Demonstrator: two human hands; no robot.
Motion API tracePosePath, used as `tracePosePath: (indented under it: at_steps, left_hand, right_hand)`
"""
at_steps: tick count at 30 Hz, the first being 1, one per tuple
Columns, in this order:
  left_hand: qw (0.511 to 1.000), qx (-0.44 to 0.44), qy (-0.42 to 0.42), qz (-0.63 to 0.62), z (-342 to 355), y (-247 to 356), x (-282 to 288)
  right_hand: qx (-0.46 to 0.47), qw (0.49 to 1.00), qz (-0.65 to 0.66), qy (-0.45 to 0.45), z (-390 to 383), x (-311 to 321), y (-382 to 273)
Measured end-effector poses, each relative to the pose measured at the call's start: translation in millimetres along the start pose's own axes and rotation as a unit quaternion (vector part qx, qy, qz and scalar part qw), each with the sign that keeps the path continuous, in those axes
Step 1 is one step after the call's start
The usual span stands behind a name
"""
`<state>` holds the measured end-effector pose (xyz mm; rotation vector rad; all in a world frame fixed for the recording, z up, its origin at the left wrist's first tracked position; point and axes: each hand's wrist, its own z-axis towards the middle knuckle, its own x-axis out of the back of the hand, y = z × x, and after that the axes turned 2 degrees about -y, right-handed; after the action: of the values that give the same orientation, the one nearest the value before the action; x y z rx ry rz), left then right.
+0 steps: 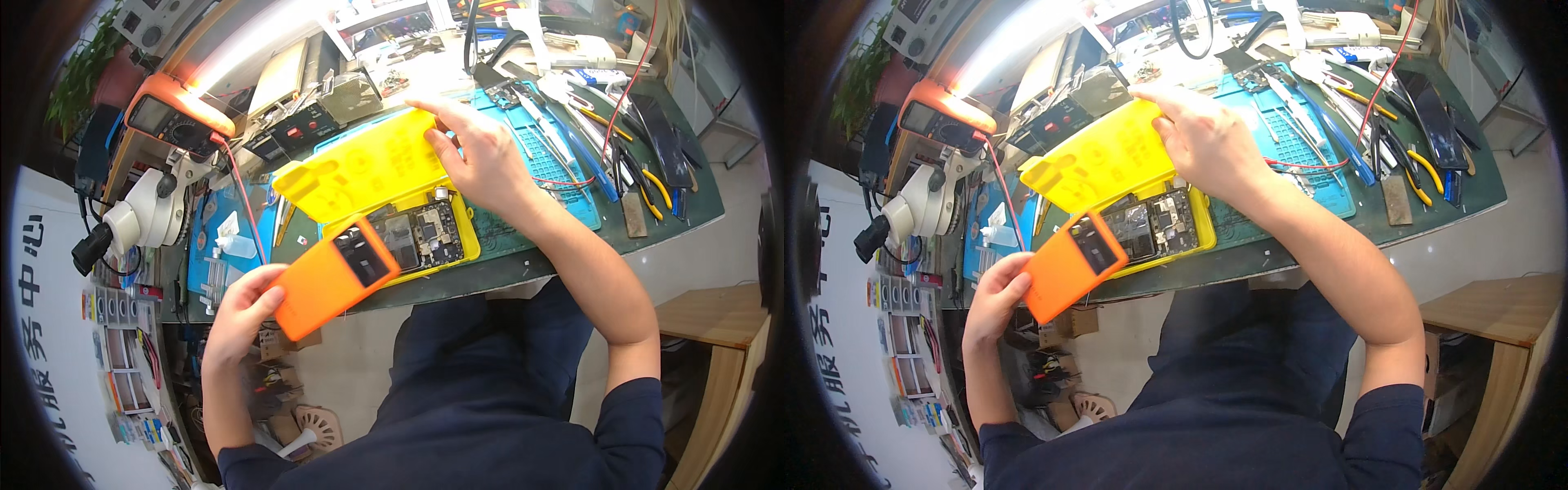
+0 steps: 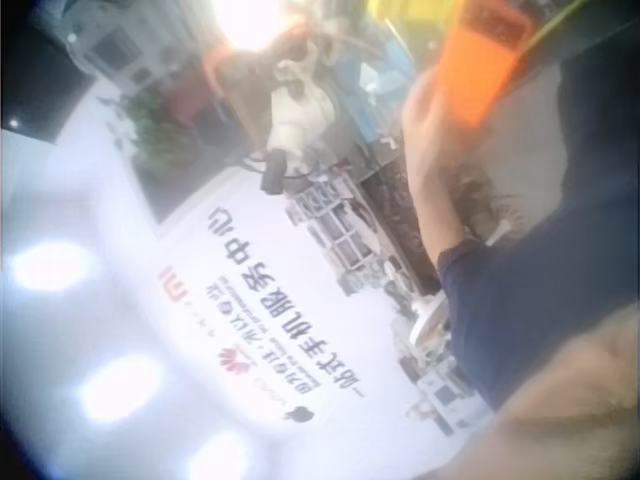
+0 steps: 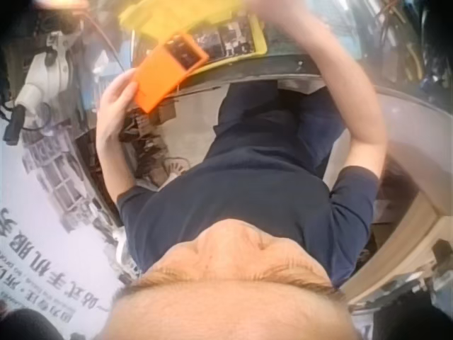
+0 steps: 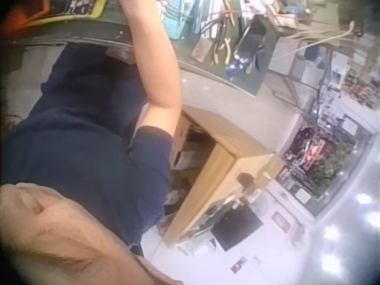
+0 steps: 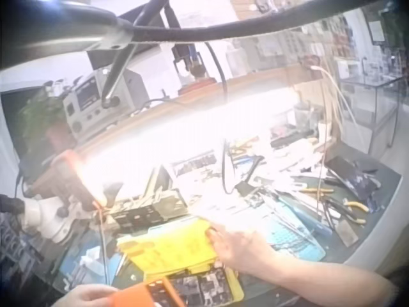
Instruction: The person handles a small circuit board, placing it into a yellow protective case and closing it. They then retrieve a disassembled smartphone, inspect the internal components, and place the device into a clear plastic container.
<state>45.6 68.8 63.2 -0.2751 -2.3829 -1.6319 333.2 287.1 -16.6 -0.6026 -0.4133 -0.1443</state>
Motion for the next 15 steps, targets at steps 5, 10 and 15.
tracePosePath:
  at_steps: [5,10,15]
  left_hand:
    - [0.997,-0.019,-0.075,0.027,51.4,7.2,-29.9]
    - [0.990,-0.032,-0.047,0.131,78.8,8.1,-41.0]
    - [0.850,-0.215,0.053,0.478,64.8,23.5,-59.8]
  right_hand:
    - [-0.035,0.999,0.003,-0.030,0.0,7.4,-6.7]
    - [-0.040,0.999,0.002,-0.030,-1.8,4.9,-8.0]
    - [-0.024,1.000,-0.009,-0.012,-0.6,5.3,-4.1]
